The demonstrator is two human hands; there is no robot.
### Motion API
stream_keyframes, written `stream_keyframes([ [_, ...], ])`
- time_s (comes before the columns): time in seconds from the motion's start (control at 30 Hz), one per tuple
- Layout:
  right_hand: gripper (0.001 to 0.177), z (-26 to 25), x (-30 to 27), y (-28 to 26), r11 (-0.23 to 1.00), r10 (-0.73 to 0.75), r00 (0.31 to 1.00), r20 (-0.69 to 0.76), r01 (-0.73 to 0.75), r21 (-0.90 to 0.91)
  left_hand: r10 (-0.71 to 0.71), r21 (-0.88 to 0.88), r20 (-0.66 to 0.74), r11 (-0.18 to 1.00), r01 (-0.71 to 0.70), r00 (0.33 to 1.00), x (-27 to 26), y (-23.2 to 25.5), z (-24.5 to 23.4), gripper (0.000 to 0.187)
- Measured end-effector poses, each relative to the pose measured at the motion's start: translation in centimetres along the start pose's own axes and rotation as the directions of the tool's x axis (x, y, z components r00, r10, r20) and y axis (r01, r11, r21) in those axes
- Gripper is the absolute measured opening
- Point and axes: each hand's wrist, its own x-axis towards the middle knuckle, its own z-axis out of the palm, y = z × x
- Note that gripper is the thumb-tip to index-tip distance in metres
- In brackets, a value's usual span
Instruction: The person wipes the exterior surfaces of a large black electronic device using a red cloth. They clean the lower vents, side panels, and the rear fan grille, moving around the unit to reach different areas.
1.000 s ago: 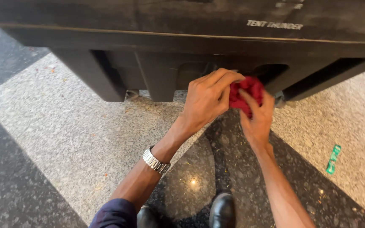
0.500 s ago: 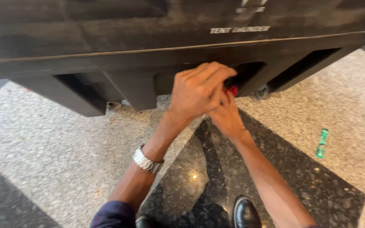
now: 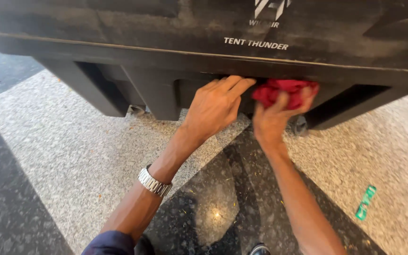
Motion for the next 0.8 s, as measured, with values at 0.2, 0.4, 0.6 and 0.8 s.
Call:
stream_keyframes([
  [0.2,0.033,4.3,-5.1,3.4,0.958,-0.177,0.900,0.398,0.250,-0.141,-0.068,0.066,0.043,0.996,0.065,0.997,-0.5,1.1,0.8,0.044],
  [0.4,0.026,3.9,-9.1,5.4,0.892,-0.309,0.799,0.516,0.431,-0.133,-0.182,0.056,-0.027,0.982,0.183,0.983,-0.6,1.5,4.7,0.035],
  [0.6,0.027,2.0,-5.2,-0.1,0.990,0.129,0.768,0.628,-0.135,-0.038,-0.238,-0.012,-0.008,0.971,0.238,0.971,-2.1,3.3,5.7,0.038],
  [0.8,0.027,-1.2,1.6,-2.1,-0.334,0.533,0.304,0.789,-0.782,0.527,-0.271,-0.117,0.013,0.956,0.271,0.963,-2.3,1.9,4.4,0.038],
])
